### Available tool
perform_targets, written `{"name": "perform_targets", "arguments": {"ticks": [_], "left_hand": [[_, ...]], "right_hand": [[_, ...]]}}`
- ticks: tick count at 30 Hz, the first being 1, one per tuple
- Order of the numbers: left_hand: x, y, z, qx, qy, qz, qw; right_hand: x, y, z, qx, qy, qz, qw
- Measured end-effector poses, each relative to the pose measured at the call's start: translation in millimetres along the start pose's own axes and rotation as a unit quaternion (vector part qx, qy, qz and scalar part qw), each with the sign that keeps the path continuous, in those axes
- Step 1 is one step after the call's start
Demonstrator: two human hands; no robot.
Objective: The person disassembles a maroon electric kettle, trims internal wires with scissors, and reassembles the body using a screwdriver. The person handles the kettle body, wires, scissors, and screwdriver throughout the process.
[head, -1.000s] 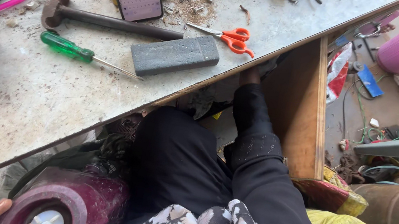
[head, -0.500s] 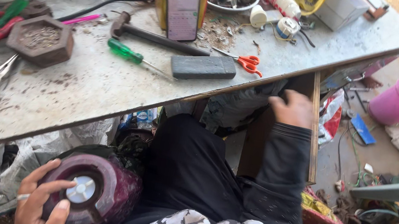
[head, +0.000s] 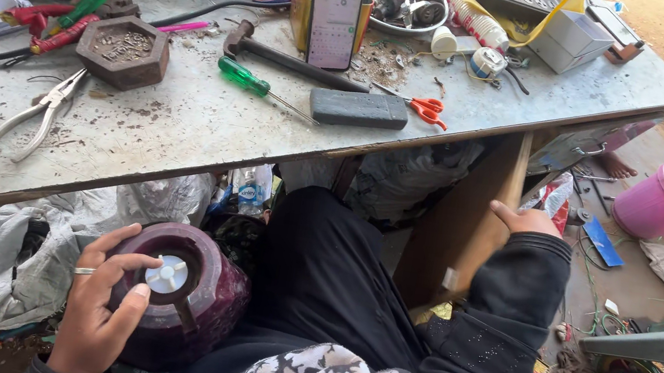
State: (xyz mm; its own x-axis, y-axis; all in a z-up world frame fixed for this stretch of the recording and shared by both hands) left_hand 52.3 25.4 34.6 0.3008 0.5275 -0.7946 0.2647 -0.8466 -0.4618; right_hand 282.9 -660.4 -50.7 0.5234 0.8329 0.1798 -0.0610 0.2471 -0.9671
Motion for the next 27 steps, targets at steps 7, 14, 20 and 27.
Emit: {"name": "perform_targets", "arguments": {"ticks": [7, 14, 20, 27], "left_hand": [[-1.4, -5.3, 6.9, -0.015, 0.006, -0.003, 1.000], [1.6, -8.6, 10.0, -0.023, -0.005, -0.020, 1.000], [-4.8, 0.5, 1.3, -0.018, 0.019, -0.013, 1.000], [-3.6, 11.9, -10.3, -0.013, 0.025, -0.001, 1.000]], "right_hand": [[93.0, 15.8, 34.7, 0.103, -0.085, -0.197, 0.971], [197.7, 85.9, 50.8, 0.143, -0.346, -0.192, 0.907], [227.3, 146.7, 78.5, 0.028, -0.400, -0.205, 0.893], [227.4, 174.4, 73.1, -0.065, -0.455, -0.260, 0.849]]}}
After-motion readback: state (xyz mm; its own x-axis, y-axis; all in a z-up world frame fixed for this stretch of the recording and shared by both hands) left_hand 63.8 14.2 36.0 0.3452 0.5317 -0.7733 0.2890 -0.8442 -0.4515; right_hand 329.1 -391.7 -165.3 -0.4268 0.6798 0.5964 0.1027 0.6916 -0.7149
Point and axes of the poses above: each hand's wrist, its own z-axis away from the middle knuckle, its own y-axis out of the palm, x = y × z, the point moved 7 cm from there along -z, towards the middle knuckle
